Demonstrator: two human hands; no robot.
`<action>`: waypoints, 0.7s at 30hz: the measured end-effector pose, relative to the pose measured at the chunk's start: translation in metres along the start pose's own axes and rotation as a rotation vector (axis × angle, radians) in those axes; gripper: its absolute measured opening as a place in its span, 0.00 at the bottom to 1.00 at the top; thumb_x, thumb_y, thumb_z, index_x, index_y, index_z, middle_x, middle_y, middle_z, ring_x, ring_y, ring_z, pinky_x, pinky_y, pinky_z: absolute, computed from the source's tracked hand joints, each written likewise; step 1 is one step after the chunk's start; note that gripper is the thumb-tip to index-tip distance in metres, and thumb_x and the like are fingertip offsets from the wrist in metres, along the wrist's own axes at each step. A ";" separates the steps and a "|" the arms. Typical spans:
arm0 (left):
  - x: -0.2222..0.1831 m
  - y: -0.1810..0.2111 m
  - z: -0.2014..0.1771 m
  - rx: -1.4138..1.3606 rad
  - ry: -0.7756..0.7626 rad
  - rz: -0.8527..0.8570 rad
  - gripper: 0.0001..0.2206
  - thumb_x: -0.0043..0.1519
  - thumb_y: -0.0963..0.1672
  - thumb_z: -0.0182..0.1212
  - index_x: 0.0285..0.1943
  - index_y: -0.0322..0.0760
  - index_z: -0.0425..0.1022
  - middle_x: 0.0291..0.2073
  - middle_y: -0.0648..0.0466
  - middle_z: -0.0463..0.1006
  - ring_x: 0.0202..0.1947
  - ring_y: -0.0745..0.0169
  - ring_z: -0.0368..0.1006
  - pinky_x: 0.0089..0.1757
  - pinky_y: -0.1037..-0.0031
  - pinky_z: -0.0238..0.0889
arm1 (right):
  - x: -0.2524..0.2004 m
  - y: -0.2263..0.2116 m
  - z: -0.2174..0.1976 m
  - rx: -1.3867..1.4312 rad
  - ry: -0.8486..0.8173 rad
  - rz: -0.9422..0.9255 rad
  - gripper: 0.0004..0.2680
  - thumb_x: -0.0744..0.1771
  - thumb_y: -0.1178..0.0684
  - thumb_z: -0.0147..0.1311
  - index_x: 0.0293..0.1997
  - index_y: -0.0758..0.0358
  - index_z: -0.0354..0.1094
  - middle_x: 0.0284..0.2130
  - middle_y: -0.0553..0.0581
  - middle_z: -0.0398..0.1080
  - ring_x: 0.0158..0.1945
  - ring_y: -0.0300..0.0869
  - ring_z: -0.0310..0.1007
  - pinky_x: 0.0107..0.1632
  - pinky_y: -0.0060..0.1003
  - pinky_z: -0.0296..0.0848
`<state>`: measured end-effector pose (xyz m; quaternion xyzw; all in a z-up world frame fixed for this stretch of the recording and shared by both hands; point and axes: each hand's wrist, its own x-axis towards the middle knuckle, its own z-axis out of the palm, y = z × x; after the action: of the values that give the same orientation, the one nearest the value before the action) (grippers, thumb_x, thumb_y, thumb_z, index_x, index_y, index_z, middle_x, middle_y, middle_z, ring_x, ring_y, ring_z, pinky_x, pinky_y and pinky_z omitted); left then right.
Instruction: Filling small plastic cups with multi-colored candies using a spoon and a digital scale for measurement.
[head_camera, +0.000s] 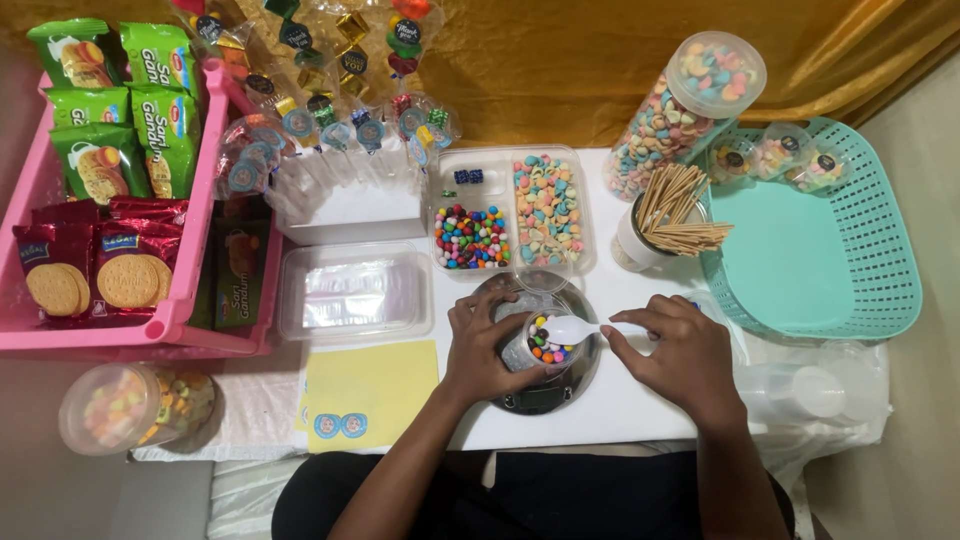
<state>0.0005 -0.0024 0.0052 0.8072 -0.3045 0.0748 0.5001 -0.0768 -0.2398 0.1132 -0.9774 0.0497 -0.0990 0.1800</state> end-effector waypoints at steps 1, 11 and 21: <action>-0.001 -0.001 0.001 0.000 -0.002 0.000 0.30 0.41 0.62 0.73 0.49 0.51 0.83 0.51 0.51 0.74 0.55 0.48 0.60 0.52 0.58 0.44 | 0.000 0.001 0.002 0.000 0.000 0.002 0.06 0.63 0.41 0.64 0.34 0.45 0.82 0.17 0.48 0.66 0.27 0.40 0.72 0.31 0.35 0.76; -0.001 -0.001 0.000 0.016 0.003 0.005 0.30 0.40 0.62 0.74 0.49 0.53 0.82 0.52 0.54 0.73 0.56 0.51 0.58 0.52 0.61 0.44 | 0.011 0.012 0.014 0.330 -0.122 0.162 0.05 0.61 0.47 0.68 0.35 0.50 0.83 0.21 0.55 0.74 0.30 0.46 0.75 0.37 0.40 0.75; -0.003 -0.006 0.003 0.010 -0.005 0.002 0.30 0.41 0.62 0.74 0.50 0.53 0.82 0.53 0.53 0.72 0.56 0.49 0.57 0.52 0.59 0.44 | 0.020 0.019 0.004 0.493 0.029 0.153 0.05 0.61 0.55 0.69 0.37 0.52 0.83 0.21 0.58 0.72 0.28 0.40 0.69 0.36 0.34 0.71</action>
<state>0.0008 -0.0016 -0.0027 0.8094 -0.3062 0.0750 0.4955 -0.0581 -0.2584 0.1061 -0.8958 0.1007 -0.1084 0.4190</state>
